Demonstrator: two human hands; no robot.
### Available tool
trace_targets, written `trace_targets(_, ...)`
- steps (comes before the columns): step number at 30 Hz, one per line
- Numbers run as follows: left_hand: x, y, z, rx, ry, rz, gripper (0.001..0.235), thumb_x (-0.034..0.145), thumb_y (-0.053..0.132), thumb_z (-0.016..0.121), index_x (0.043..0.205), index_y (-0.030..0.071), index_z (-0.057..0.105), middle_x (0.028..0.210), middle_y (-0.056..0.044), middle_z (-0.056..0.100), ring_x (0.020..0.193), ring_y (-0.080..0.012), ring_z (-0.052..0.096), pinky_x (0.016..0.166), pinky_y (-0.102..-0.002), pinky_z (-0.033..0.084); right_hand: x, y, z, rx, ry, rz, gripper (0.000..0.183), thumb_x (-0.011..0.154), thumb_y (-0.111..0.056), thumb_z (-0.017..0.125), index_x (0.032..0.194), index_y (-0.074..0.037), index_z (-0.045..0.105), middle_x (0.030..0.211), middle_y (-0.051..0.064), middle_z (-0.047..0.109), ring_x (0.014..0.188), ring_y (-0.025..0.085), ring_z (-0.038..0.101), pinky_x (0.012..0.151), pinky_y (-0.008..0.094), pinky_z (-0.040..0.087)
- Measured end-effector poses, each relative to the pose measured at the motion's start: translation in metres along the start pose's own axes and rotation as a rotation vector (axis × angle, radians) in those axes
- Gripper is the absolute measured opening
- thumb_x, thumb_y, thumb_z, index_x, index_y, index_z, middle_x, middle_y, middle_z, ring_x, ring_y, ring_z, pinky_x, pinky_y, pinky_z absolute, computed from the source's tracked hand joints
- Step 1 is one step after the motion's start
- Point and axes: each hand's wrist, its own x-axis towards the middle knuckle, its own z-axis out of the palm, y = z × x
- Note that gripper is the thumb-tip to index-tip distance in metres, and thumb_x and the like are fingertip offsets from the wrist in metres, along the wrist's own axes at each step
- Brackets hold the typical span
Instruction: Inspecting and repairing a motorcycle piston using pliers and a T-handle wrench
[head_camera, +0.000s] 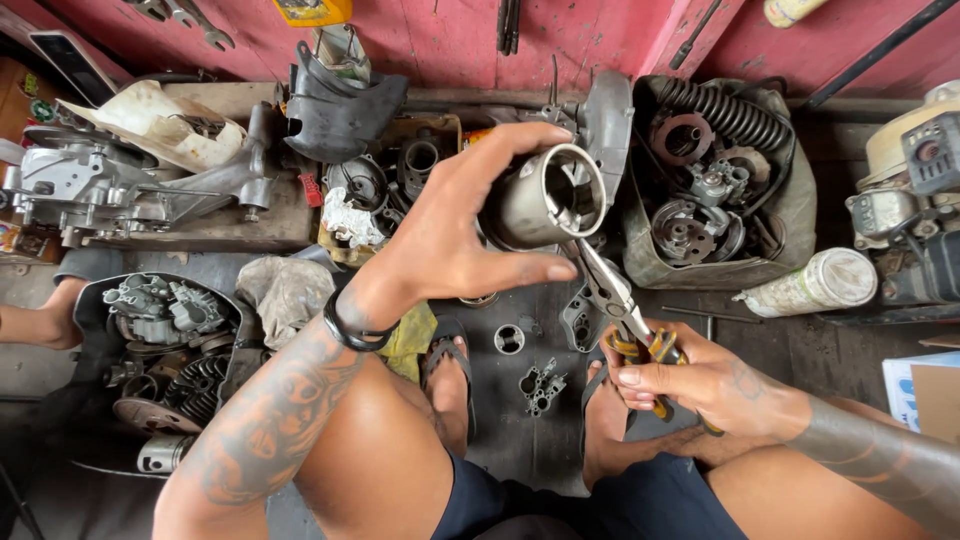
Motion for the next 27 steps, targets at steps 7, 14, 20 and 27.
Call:
trace_targets(7,-0.001,0.006,0.002,0.212,-0.032,0.076,0.065,0.077,0.022,0.093,0.126,0.002,0.054,0.109,-0.013,0.072,0.086,-0.0270,0.072,0.078,-0.036,0.058,-0.003,0.011,-0.015,-0.425,0.228,0.162,0.032,0.083,-0.017,0.074,0.107,0.005,0.074,0.078,0.008,0.068,0.066,0.016,0.054,0.060,0.028,0.044)
trace_targets(14,-0.003,0.010,0.005,0.243,-0.005,0.057,0.068,0.079,0.025,0.094,0.126,-0.001,0.052,0.102,-0.015,0.074,0.079,-0.0244,0.073,0.071,-0.034,0.058,0.007,-0.012,-0.003,-0.774,0.272,0.066,0.026,0.087,-0.020,0.066,0.104,-0.003,0.072,0.078,0.004,0.077,0.065,0.012,0.057,0.060,0.028,0.048)
trace_targets(20,-0.008,0.017,0.009,0.363,0.019,0.067,0.071,0.080,0.033,0.094,0.127,0.000,0.052,0.105,-0.018,0.071,0.080,-0.0311,0.072,0.072,-0.039,0.057,0.002,-0.024,0.009,-1.202,0.460,0.020,0.029,0.084,-0.017,0.064,0.112,-0.007,0.063,0.076,0.011,0.076,0.055,0.024,0.066,0.055,0.040,0.051)
trace_targets(27,-0.018,0.018,0.010,0.463,0.034,0.144,0.066,0.082,0.025,0.095,0.126,-0.001,0.053,0.107,-0.018,0.070,0.081,-0.0329,0.070,0.072,-0.041,0.057,-0.003,-0.024,0.009,-1.263,0.463,-0.071,0.026,0.082,-0.014,0.069,0.106,-0.009,0.063,0.068,0.009,0.071,0.048,0.026,0.060,0.049,0.040,0.047)
